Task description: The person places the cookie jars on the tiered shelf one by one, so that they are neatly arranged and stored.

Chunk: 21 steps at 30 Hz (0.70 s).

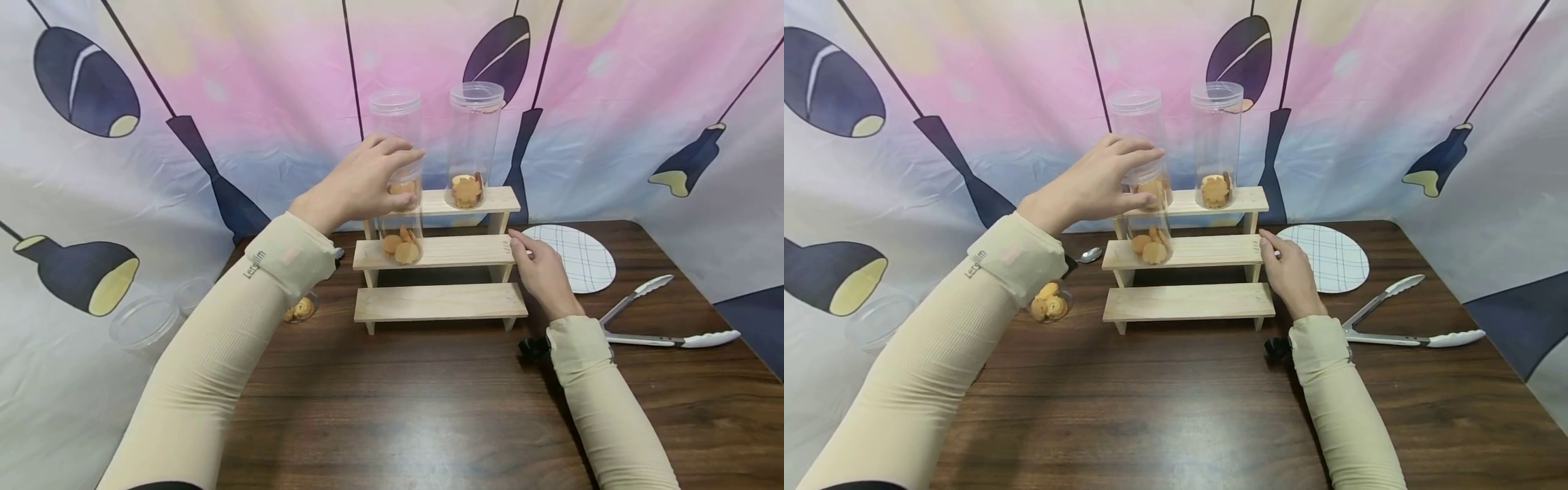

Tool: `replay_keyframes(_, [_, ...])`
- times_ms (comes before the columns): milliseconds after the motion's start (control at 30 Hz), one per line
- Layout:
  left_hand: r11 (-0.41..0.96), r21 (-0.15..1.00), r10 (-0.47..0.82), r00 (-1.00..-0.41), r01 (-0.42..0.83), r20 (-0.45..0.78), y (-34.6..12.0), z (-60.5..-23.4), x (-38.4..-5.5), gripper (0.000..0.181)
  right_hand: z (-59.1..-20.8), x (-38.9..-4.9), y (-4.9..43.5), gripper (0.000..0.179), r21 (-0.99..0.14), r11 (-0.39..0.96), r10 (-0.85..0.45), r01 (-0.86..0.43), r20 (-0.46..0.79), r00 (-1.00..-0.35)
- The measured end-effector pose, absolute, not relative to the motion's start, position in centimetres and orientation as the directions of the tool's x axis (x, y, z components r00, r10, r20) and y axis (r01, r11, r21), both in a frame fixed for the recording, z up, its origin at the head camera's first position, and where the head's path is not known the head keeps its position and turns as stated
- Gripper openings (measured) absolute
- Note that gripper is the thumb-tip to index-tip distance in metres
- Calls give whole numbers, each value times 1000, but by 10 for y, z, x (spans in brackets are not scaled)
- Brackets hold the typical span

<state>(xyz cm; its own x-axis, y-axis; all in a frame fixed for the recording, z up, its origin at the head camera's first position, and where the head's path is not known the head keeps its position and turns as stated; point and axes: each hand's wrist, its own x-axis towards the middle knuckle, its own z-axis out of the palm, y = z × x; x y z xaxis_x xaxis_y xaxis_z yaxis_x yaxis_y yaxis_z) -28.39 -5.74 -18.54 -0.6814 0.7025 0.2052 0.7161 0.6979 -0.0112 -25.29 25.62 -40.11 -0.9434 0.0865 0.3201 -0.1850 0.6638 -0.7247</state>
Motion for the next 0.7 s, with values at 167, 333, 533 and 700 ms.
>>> replay_keyframes(167, [695,-4,703,-678,719,214,-60,-186,-281,73,-401,-253,256,54,-727,658,82,-195,326,-942])
replay_keyframes(333, [697,9,694,-678,717,242,-72,-184,-273,77,-401,-253,255,55,-733,650,81,-203,332,-940])
replay_keyframes(533, [719,-9,674,-695,695,251,-98,-184,-260,78,-401,-253,255,55,-737,648,86,-192,321,-943])
replay_keyframes(700, [757,-1,637,-738,654,223,-123,-181,-243,78,-401,-253,254,56,-733,655,86,-183,312,-946])
